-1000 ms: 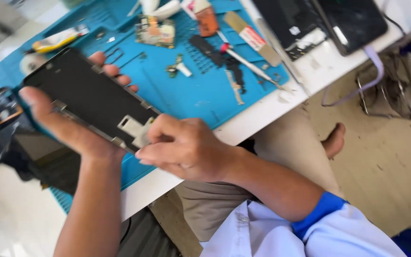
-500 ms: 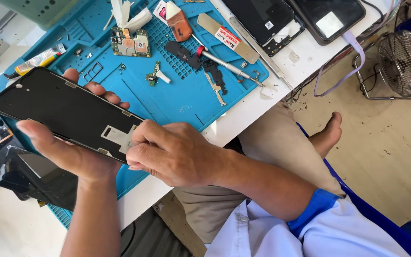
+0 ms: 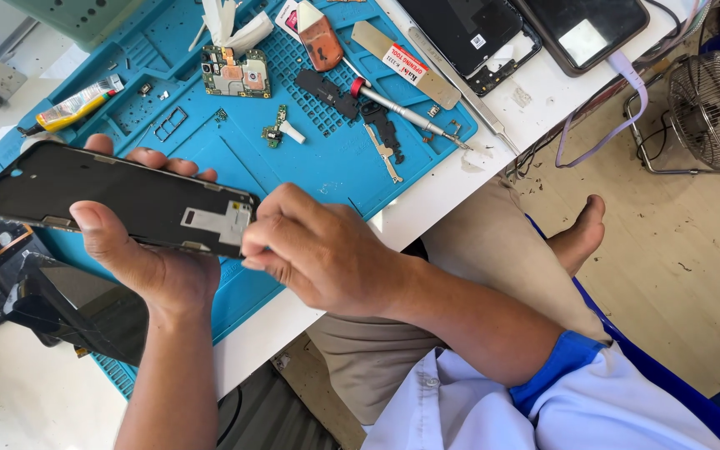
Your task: Repairing a mobile phone by separating the screen from the frame and cleaning components
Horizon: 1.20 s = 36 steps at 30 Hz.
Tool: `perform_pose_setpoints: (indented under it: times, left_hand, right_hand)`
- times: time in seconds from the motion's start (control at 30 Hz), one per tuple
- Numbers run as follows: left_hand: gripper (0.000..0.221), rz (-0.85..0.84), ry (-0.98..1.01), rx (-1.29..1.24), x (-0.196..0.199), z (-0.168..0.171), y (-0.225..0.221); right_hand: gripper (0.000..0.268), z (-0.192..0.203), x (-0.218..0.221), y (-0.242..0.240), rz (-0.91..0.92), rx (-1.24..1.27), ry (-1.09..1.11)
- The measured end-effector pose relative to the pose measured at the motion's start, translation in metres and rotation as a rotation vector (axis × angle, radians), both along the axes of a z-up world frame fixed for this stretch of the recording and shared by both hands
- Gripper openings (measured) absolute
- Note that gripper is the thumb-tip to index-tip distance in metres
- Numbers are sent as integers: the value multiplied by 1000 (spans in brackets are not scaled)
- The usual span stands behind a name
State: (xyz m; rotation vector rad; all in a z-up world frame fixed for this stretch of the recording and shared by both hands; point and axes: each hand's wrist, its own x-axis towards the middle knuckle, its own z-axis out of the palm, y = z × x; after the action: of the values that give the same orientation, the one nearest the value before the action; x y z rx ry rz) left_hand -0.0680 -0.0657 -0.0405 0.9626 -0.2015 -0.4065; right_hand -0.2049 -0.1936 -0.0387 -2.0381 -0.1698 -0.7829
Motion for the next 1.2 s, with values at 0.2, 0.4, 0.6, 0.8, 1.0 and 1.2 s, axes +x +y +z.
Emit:
perform_pose_setpoints:
  times: [0.2,0.4,0.6,0.8,1.0,1.2]
  left_hand:
    - [74,9,-469,8,12,-23,8]
    - [84,72,-933,-4,-2,2,-2]
    - [102,35,-1111,30,-21,21,15]
    - [105,11,-1129,37,-31,20,19]
    - [102,13,-1137,60,-37,17,22]
    - [105,123,-1237,0,-36,8,12]
  right_hand:
    - [11,3,-4,-7,14,317,162]
    - [28,-5,-6,-19,90,905,326]
    - [20,-4,-13,-45,204,881,458]
    - [22,5,-19,-55,253,812,461]
    - [23,6,-16,-52,175,783,499]
    - [19,3,-12,-53,137,822,559]
